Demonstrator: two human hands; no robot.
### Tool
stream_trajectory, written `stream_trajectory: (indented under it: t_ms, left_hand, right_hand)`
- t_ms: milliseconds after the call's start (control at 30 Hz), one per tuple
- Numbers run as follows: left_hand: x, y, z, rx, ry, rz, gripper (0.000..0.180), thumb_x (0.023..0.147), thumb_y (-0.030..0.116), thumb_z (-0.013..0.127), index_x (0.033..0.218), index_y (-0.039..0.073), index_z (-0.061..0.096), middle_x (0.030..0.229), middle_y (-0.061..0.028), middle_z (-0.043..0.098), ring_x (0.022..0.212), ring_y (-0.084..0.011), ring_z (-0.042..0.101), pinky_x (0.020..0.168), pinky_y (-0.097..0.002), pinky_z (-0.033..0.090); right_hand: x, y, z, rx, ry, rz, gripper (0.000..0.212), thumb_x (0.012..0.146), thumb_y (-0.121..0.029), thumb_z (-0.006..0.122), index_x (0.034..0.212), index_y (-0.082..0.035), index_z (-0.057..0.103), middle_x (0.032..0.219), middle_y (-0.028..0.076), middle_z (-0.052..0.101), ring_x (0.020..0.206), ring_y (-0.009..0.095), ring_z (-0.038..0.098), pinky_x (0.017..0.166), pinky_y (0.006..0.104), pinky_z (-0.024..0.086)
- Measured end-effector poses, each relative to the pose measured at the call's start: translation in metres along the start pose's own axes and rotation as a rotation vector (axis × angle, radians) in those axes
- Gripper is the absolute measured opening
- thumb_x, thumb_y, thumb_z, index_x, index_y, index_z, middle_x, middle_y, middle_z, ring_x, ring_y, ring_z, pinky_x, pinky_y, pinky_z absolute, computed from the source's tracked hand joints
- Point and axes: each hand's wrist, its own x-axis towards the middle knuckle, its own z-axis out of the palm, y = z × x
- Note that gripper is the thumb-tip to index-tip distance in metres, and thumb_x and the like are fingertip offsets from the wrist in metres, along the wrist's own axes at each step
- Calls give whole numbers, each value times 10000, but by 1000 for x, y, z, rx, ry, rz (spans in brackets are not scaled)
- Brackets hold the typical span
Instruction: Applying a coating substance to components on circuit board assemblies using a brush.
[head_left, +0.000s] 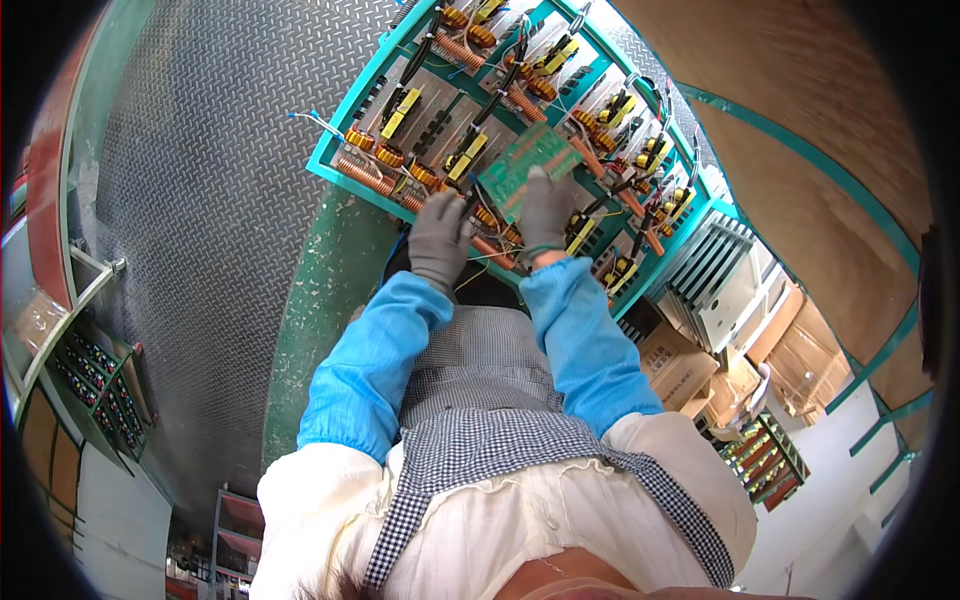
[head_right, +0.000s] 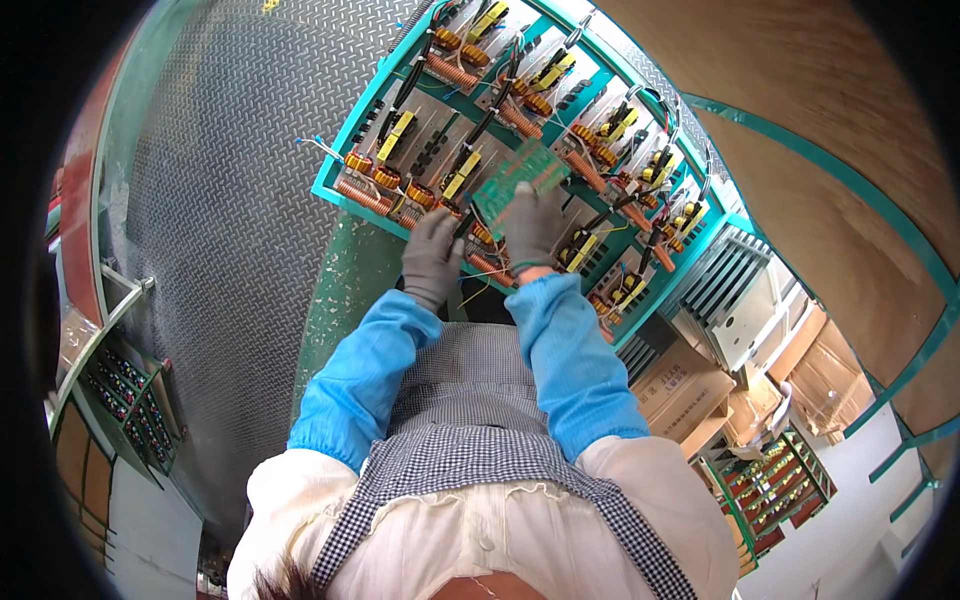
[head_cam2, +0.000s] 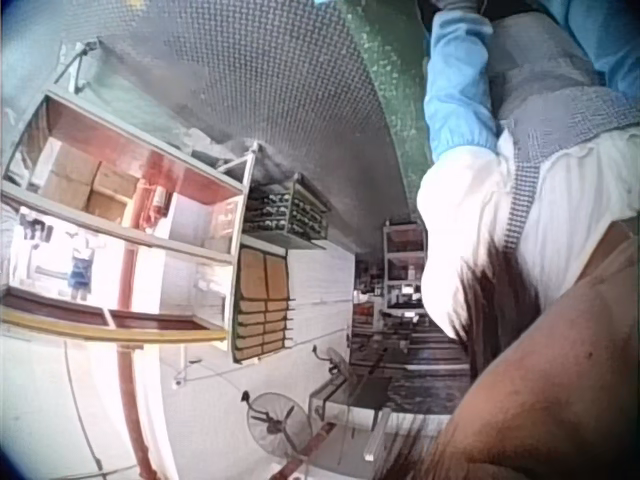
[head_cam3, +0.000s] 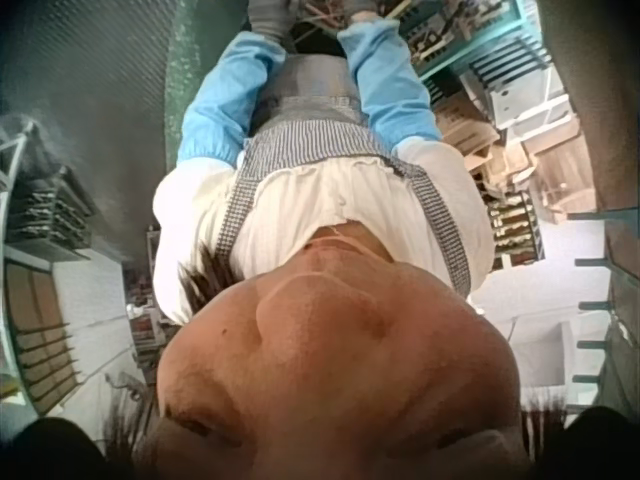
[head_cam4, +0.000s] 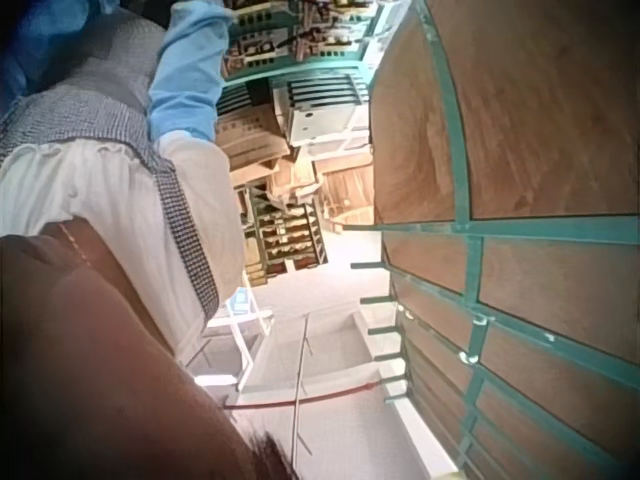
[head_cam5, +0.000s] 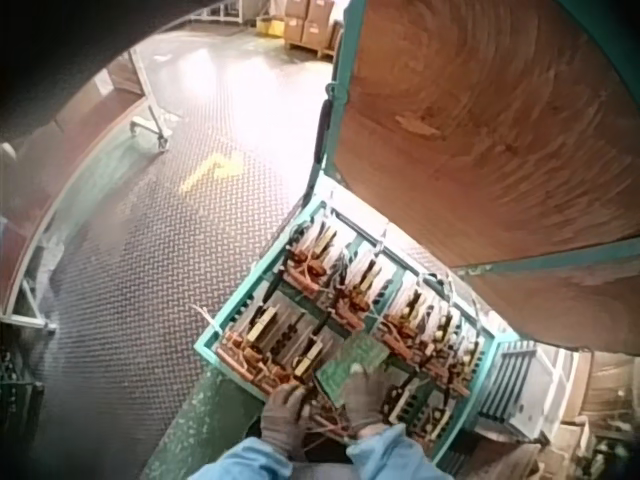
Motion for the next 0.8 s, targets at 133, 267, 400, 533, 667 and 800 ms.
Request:
stream_trajectory:
  t_ms: [133,267,400,533,667,800]
  left_hand:
    - [21,-7,-8,255,75,-68,497,860,162,755,1319,43,606,1460,-130,543,1275,-357,561,1089,-449,479]
    - [28,-23,-1,423,-111,-76,520,890,201,723,1372,56,593,1475,-104,540,1290,-325,553,1084,-426,484]
    - [36,-26,0,455,-176,-150,497,911,205,695,1377,60,602,1481,-61,538,1268,-301,563,1073,-416,493]
    - [38,-21,-3,402,-205,-131,510,898,209,706,1378,71,606,1477,-51,539,1258,-294,569,1067,-410,497]
    - [33,-29,-14,361,-190,-135,518,882,209,717,1371,75,615,1472,-49,550,1258,-301,573,1073,-411,495]
    - [31,-41,-17,232,-36,-94,521,865,206,735,1353,67,617,1471,-90,552,1229,-323,598,1053,-425,507]
  right_hand:
    - [18,9,34,-335,-25,295,730,1022,-351,558,1554,96,335,1515,320,479,1395,494,461,1185,526,381]
    - [14,47,47,-372,109,224,569,1029,-282,532,1459,82,454,1432,343,538,1267,503,563,1060,559,466]
    - [25,59,39,-299,63,434,645,1028,-272,558,1532,81,365,1501,336,482,1311,507,531,1105,531,450]
    - [25,65,31,-310,91,434,607,1009,-289,585,1458,93,445,1428,339,538,1261,509,556,1039,532,475]
    - [-6,8,31,-82,153,22,472,974,-300,630,1236,88,565,1220,340,630,1098,521,601,906,560,470]
    - [1,-37,64,-276,50,-71,412,969,-290,614,1155,74,564,1156,336,636,1022,543,606,893,586,457]
